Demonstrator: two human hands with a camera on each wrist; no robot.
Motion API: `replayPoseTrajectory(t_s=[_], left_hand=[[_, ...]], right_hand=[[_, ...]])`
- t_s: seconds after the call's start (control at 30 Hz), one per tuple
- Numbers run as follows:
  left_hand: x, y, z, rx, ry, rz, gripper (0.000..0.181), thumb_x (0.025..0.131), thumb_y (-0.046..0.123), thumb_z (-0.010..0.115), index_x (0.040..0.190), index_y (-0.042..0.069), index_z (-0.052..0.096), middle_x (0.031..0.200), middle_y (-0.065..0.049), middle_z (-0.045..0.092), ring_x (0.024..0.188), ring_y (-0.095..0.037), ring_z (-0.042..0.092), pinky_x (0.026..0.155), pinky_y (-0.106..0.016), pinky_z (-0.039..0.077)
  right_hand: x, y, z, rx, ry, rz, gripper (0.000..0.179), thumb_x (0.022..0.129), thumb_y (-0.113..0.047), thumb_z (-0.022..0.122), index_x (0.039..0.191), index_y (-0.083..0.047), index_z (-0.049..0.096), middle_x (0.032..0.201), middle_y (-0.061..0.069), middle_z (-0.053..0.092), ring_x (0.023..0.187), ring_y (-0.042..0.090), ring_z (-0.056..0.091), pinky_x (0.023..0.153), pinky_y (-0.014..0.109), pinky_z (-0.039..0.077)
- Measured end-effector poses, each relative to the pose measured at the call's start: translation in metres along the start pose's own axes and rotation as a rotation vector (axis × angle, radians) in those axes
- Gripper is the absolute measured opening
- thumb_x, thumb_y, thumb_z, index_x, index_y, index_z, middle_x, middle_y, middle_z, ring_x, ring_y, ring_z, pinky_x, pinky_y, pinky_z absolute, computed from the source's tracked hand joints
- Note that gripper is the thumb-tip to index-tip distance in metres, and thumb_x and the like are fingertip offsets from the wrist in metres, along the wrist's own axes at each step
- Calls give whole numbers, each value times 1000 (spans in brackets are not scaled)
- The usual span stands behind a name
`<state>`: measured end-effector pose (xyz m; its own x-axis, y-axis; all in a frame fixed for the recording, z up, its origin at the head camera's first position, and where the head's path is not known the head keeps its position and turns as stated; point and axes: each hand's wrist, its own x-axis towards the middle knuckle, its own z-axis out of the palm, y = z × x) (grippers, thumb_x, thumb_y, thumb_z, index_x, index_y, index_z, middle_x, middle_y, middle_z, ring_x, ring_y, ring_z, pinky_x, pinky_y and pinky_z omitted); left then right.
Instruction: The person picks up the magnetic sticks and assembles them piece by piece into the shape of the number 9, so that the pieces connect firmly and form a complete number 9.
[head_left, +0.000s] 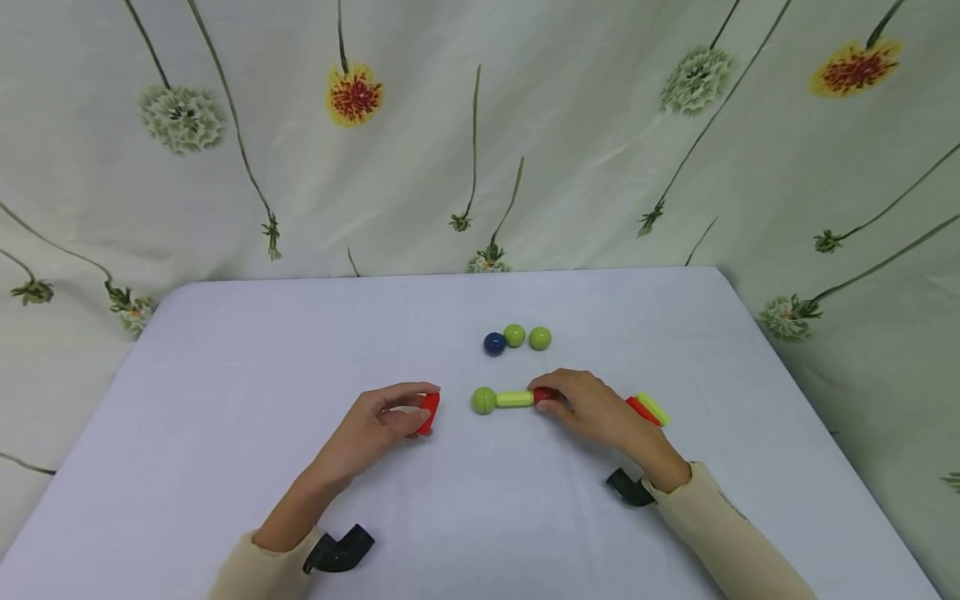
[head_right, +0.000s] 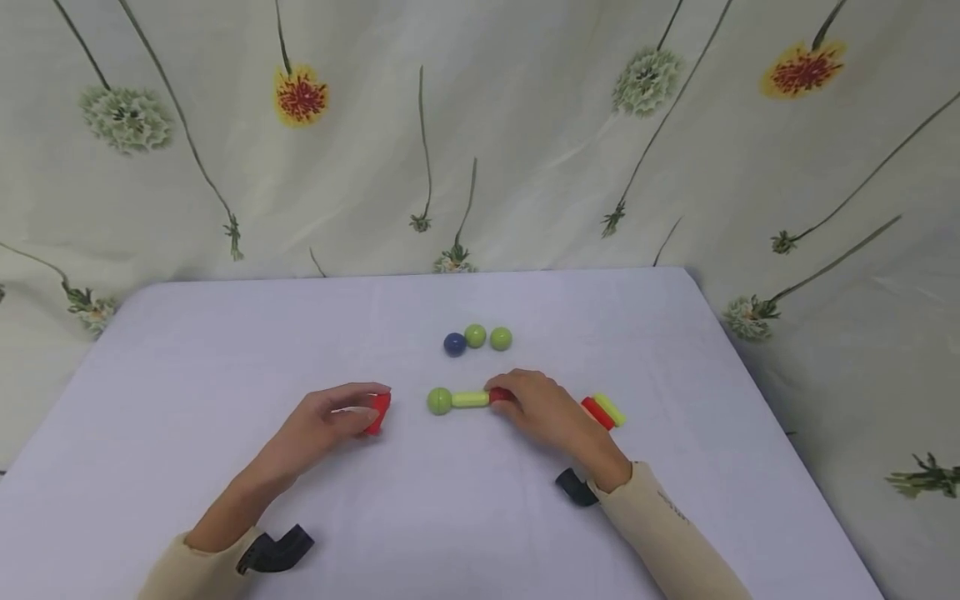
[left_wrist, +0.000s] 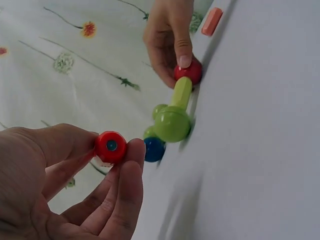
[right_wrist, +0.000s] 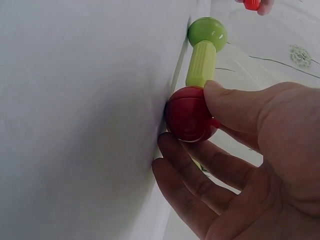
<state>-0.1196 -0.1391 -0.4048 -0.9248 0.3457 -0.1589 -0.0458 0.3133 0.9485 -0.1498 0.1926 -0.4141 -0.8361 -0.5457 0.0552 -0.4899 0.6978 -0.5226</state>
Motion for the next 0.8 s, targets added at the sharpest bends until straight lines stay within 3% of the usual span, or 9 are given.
replayPoseTrajectory(t_s=[0.23,0.5,0.8], left_hand=[[4,-1,24,19,-26,8,37,97,15,63,134,11,62,128,-16,63,98,-18,72,86,-27,55],[12,-3,51,34,-54,17,37,96,22,67,132,13,64,127,-14,66,109,-27,69,88,-39,58],[20,-6,69,78,-62,5,35,94,21,70,128,15,64,115,-12,67,93,-20,73,83,-36,59]], right_hand=[[1,0,1,-13,7,3,27,95,-14,69,121,-10,69,106,-1,70,92,12,60,86,35,53],[0,-1,-1,-15,5,13,27,95,-14,69,121,-10,69,106,0,70,93,13,60,87,37,54],[1,-3,-2,-20,-5,22,28,95,-15,69,122,-10,69,109,1,70,96,15,62,90,38,54]])
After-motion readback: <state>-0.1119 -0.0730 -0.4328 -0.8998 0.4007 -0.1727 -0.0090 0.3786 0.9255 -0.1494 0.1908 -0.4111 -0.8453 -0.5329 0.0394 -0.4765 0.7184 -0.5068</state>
